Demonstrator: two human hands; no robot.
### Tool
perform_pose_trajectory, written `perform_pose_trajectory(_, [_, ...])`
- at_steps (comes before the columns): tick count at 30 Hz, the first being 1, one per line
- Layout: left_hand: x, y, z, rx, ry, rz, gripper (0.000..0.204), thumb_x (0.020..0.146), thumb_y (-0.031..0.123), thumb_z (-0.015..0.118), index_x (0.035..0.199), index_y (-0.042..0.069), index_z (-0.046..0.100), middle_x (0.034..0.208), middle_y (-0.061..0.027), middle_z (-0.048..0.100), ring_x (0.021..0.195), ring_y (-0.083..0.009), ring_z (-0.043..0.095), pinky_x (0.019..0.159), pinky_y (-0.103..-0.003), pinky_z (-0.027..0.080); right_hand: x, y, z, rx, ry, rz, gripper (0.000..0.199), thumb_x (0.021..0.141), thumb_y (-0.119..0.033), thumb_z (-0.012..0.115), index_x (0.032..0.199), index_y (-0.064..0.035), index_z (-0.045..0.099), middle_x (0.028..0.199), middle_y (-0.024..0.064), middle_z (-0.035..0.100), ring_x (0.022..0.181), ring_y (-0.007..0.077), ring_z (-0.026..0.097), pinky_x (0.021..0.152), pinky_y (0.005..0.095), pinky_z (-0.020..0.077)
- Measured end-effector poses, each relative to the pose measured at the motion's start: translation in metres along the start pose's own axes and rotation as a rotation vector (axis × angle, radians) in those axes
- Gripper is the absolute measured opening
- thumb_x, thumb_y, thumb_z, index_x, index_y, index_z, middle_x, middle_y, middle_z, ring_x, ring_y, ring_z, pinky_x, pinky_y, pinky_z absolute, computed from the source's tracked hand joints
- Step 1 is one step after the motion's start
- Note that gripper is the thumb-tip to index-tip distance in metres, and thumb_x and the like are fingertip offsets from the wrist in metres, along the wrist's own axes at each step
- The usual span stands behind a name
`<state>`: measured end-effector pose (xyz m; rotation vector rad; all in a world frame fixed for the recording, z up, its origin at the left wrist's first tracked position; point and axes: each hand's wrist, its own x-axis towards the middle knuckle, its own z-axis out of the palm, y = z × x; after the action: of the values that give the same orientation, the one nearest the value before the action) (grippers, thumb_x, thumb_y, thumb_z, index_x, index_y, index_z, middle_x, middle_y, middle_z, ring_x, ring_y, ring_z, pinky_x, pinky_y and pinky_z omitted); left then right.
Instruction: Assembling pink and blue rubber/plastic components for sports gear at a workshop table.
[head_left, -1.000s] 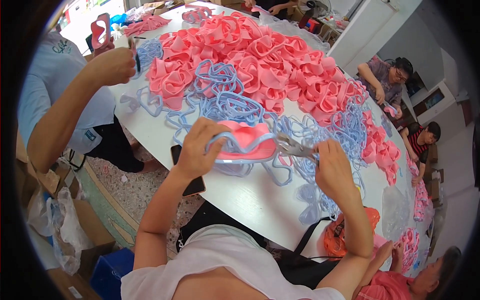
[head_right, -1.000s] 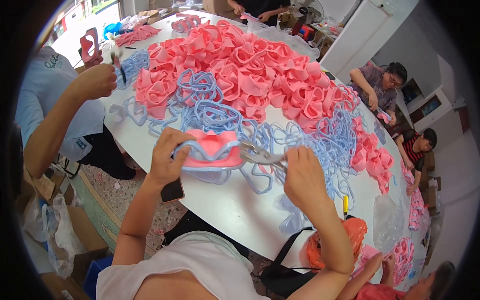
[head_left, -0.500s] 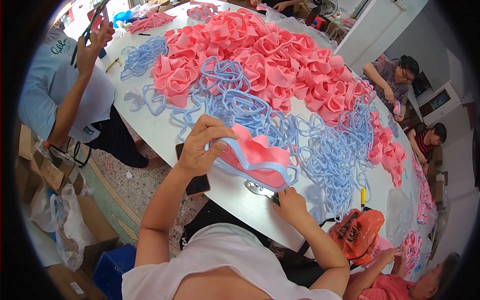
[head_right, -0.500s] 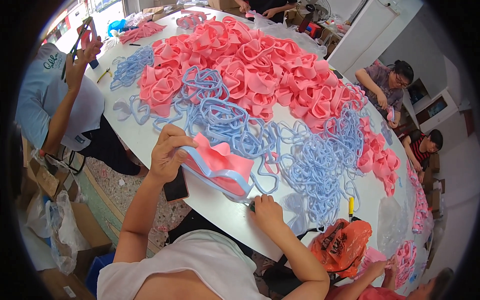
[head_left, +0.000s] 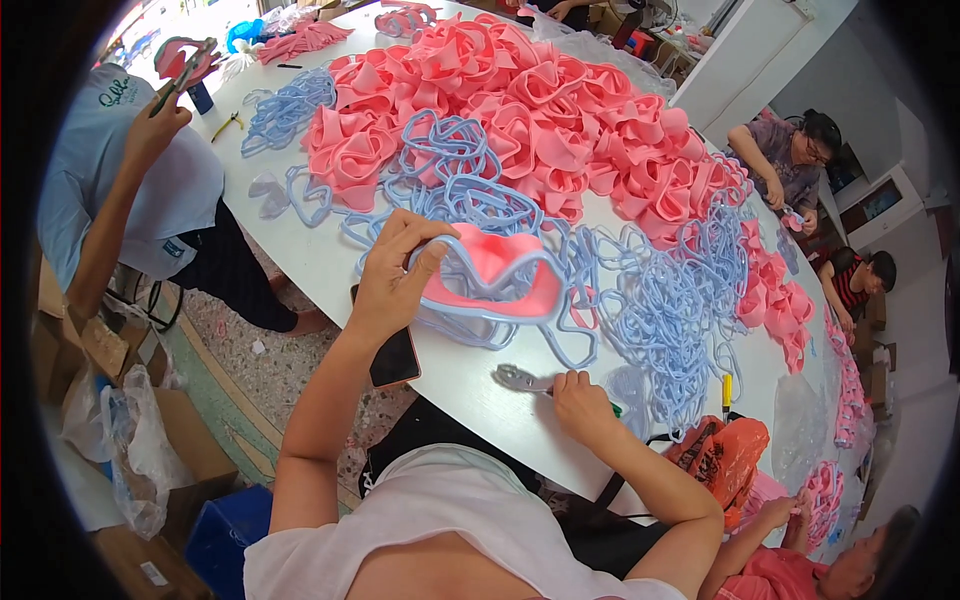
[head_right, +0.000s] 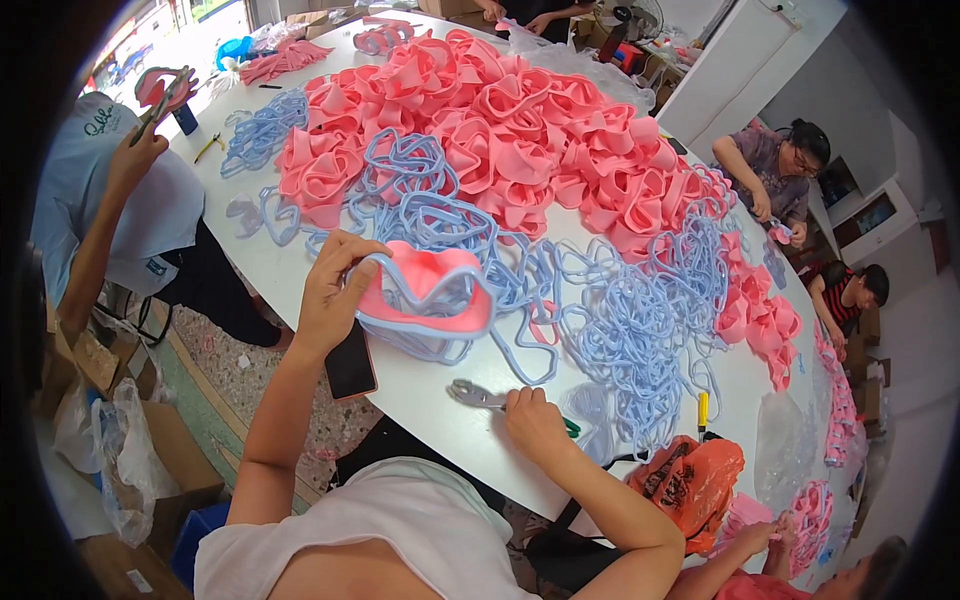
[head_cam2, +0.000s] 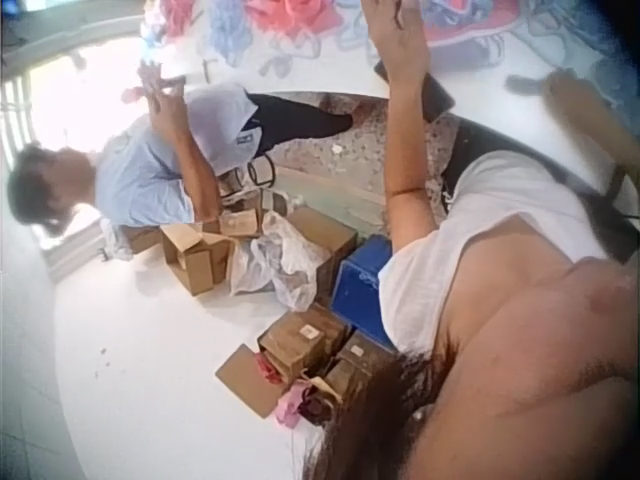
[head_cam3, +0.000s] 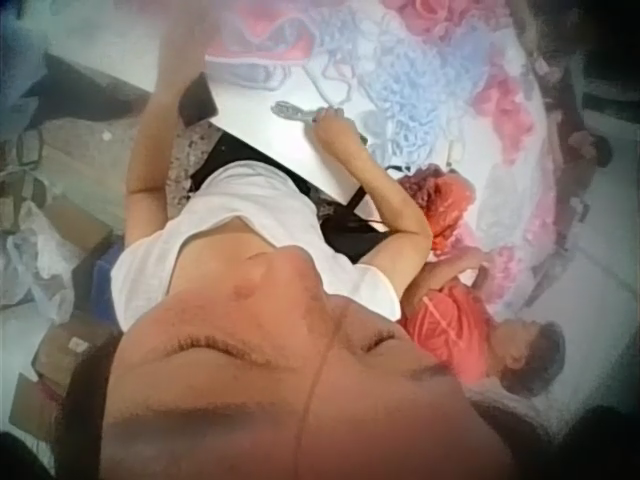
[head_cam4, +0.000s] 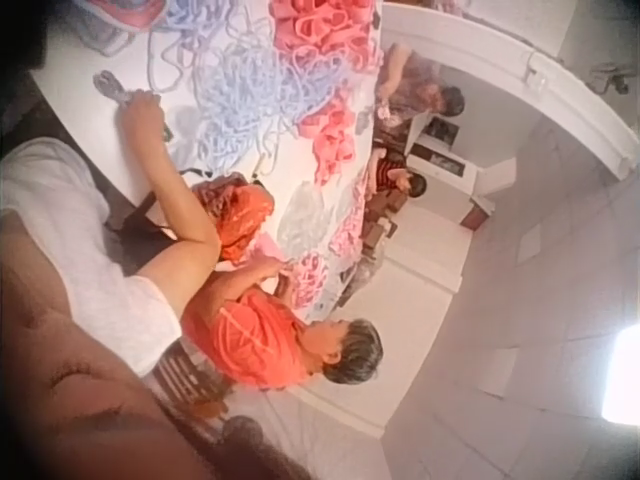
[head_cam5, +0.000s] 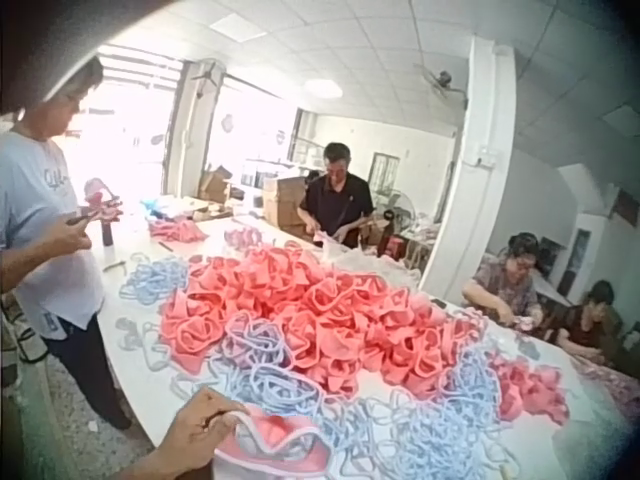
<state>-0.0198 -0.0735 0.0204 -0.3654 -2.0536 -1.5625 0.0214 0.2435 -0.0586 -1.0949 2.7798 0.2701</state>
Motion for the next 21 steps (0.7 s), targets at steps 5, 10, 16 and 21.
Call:
perform_pose_trajectory(5, [-0.001, 0.004, -0.001, 0.062, 0.004, -0.083, 0.016, 0.093, 0.010, 0.060, 0.104, 0.002, 0.067, 0.092, -0.0042, 0.048, 0.084, -0.0140, 0.048, 0.075, -0.026, 0.040, -0.010, 0.014, -0.043, 0.165, 0.067, 0.038, 0.016, 0.076, -0.006, 0.060, 0.088, 0.0002, 0.052, 0.089, 0.0163, 0.056, 0.082, 0.0300, 0.059, 0.060, 0.0369, 0.0525])
perform_pose_trajectory(10, [-0.006, 0.027, 0.011, 0.286, -0.105, 0.088, 0.017, 0.086, 0.004, 0.062, 0.103, 0.000, 0.066, 0.087, -0.0099, 0.048, 0.079, -0.0213, 0.049, 0.071, -0.030, 0.042, 0.007, 0.031, -0.137, 0.159, 0.380, -0.005, 0.022, 0.079, -0.004, 0.057, 0.099, 0.0030, 0.052, 0.099, 0.0177, 0.053, 0.098, 0.0326, 0.052, 0.076, 0.0392, 0.0489])
perform_pose_trajectory(16, [-0.003, 0.045, 0.018, 0.345, -0.243, 0.260, 0.020, 0.082, 0.003, 0.065, 0.101, 0.004, 0.065, 0.088, -0.0093, 0.051, 0.081, -0.0261, 0.053, 0.070, -0.036, 0.045, 0.031, 0.042, -0.170, -0.130, 0.332, -0.058, 0.020, 0.080, -0.006, 0.057, 0.098, 0.0028, 0.055, 0.097, 0.0157, 0.054, 0.097, 0.0298, 0.053, 0.077, 0.0373, 0.0486])
perform_pose_trajectory(21, [-0.005, 0.050, 0.013, 0.324, -0.252, 0.278, 0.021, 0.080, 0.002, 0.065, 0.101, 0.004, 0.066, 0.087, -0.0090, 0.050, 0.080, -0.0254, 0.053, 0.069, -0.036, 0.045, 0.039, 0.042, -0.169, -0.093, 0.255, -0.184, 0.017, 0.081, -0.010, 0.059, 0.093, 0.0007, 0.056, 0.095, 0.0137, 0.056, 0.092, 0.0284, 0.055, 0.075, 0.0377, 0.0500])
